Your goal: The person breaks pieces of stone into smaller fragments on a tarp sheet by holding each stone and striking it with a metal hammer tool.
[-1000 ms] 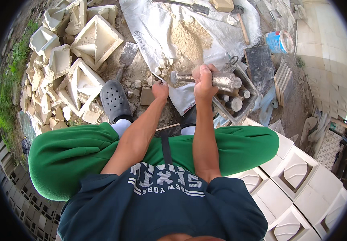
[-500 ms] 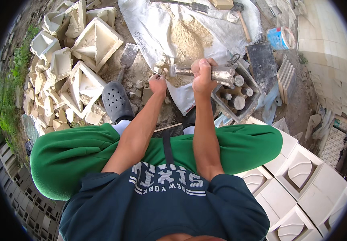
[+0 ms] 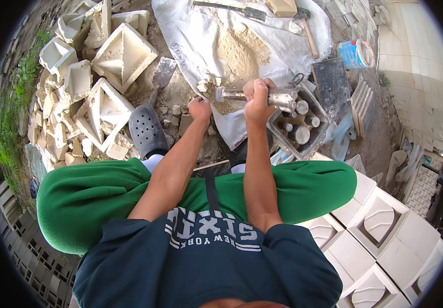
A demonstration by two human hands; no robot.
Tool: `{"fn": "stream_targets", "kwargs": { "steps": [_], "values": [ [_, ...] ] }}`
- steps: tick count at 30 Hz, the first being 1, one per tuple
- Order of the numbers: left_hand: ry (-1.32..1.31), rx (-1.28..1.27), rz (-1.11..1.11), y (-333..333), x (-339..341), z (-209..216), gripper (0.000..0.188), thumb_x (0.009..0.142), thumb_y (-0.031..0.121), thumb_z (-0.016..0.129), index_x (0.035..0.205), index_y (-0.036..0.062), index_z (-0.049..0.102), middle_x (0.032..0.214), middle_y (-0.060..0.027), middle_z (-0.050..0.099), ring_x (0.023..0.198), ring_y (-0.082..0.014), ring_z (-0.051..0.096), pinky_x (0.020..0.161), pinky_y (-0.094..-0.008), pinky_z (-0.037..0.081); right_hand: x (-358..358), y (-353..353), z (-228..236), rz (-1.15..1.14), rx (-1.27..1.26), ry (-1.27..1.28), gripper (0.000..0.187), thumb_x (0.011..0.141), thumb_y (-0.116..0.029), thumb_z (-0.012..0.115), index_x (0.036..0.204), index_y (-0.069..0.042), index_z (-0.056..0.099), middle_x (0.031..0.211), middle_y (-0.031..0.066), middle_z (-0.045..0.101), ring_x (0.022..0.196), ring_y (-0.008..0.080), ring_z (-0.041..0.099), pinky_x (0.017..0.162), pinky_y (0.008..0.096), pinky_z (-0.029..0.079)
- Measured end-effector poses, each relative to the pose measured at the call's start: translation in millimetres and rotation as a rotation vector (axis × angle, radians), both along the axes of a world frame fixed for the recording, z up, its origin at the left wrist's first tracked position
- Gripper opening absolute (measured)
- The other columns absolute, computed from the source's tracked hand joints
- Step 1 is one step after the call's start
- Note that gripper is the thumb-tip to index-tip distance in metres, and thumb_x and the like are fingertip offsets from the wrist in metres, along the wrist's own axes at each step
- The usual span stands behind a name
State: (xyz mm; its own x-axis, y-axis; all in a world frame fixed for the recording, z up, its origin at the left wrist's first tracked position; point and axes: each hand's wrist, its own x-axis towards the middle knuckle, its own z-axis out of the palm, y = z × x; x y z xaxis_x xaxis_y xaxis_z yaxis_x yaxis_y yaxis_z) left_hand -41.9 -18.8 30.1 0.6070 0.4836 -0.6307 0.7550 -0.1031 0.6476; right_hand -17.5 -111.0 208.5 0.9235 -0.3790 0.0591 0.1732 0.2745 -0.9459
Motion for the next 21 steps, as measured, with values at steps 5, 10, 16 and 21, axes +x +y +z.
{"fn": "stream_targets", "kwargs": {
  "steps": [5,10,16,21],
  "values": [
    [-0.067,-0.047,0.074,3,1,1,0.026,0.074,0.010,0.063,0.098,0.0000,0.066,0.090,-0.0138,0.068,0.082,-0.0219,0.066,0.074,-0.0321,0.049,-8,0,48,0.043,-0.109,-0.125,0.023,0.079,-0.008,0.046,0.060,-0.008,0.034,0.047,0.0000,0.035,0.041,0.0082,0.030,0.041,0.0254,0.025],
    [-0.090,-0.072,0.108,-2,1,-5,0.026,0.073,0.008,0.062,0.097,-0.0001,0.066,0.090,-0.0139,0.068,0.082,-0.0223,0.066,0.074,-0.0324,0.049,7,12,-36,0.065,-0.118,0.007,0.024,0.083,-0.007,0.051,0.061,-0.006,0.043,0.057,-0.0038,0.042,0.050,0.0043,0.037,0.045,0.0231,0.030],
    [-0.056,-0.026,-0.018,0,-4,-26,0.031,0.074,0.014,0.062,0.102,-0.0006,0.064,0.090,-0.0164,0.066,0.083,-0.0256,0.064,0.074,-0.0353,0.048,-2,8,19,-0.007,-0.001,0.018,0.026,0.078,-0.006,0.044,0.056,-0.010,0.030,0.045,-0.0004,0.031,0.040,0.0080,0.026,0.040,0.0250,0.023],
    [0.001,-0.070,-0.029,-9,-11,-33,0.027,0.075,0.021,0.062,0.093,0.0010,0.065,0.090,-0.0179,0.065,0.084,-0.0306,0.062,0.074,-0.0386,0.047,-5,-23,62,-0.044,0.046,-0.148,0.027,0.075,-0.005,0.047,0.055,-0.010,0.030,0.044,-0.0007,0.031,0.037,0.0081,0.024,0.038,0.0245,0.022]
  ]
}}
